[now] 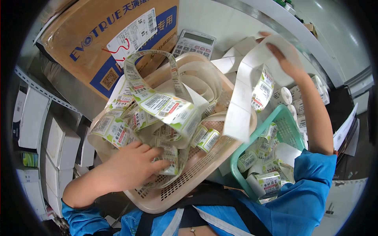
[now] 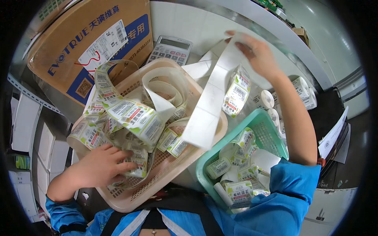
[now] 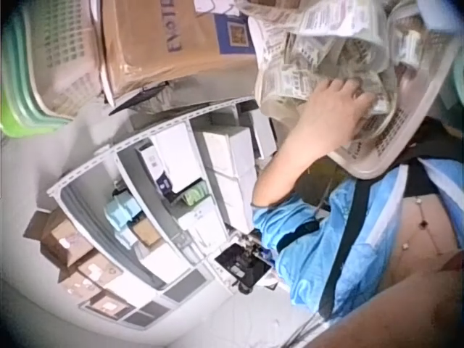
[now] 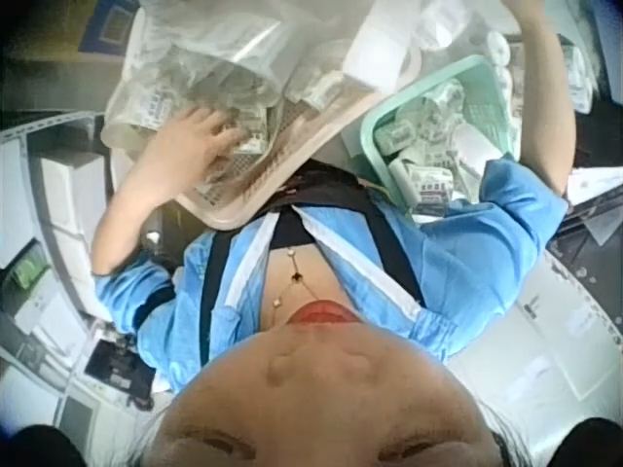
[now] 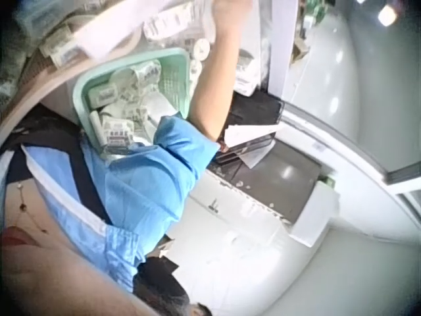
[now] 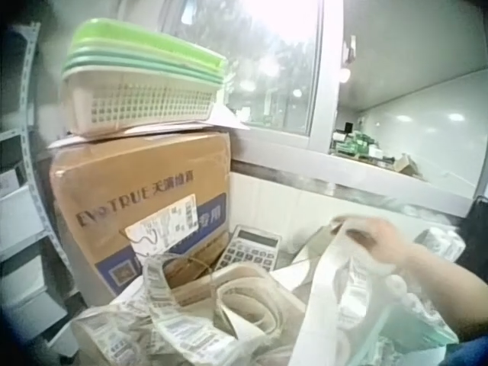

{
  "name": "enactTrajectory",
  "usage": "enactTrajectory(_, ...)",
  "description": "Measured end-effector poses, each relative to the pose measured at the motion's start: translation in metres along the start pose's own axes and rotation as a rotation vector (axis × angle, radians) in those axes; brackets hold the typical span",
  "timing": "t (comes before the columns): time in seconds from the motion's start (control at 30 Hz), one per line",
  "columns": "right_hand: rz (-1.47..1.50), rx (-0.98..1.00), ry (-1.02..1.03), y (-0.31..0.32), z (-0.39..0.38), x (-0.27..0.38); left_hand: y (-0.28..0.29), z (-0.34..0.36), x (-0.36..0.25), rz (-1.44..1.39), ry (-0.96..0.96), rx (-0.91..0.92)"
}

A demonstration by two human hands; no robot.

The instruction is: Sorting and storing various product labels into a multi-drawer storage unit.

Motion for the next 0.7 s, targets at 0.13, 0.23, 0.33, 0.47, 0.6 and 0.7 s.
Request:
enactTrajectory(0.13,-0.033,-0.241,-0.143,0.04,-0.009,-0.03,0.015,0.001,-0.009,-0.078,0.011,0.065)
enactTrajectory(0.23,-0.197,-0.273,-0.212,0.063,-0.021,-0.056,0.032,0.005,0.004,-0.224,0.063,0.091)
enactTrajectory(0.33,-0.071,-0.327,-0.258,0.093,-0.04,-0.086,0.067,0.01,0.017,-0.122,0.085,-0.24)
enactTrajectory(0.47,-0.357,-0.452,-0.192,0.14,-0.051,-0.07,0.092,0.024,0.022,0.139,0.251,-0.52)
enactTrajectory(0.6,-0.462,-0.679,-0.351,0.172,-0.065,-0.051,0.093,0.032,0.021,0.199,0.197,-0.607)
enactTrajectory(0.7,-0.204,-0.868,-0.285,0.196,-0.078,-0.046,0.097,0.038,0.016,0.142,0.061,-0.622)
Point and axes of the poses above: each hand's wrist, its own z-axis towards the middle knuckle, its own y-axis out of the back of the hand, x = y × z, the point moved 8 cm from there along z, towards the middle knuckle, and after that the axes turned 6 degrees about x, right-handed, at the moved point
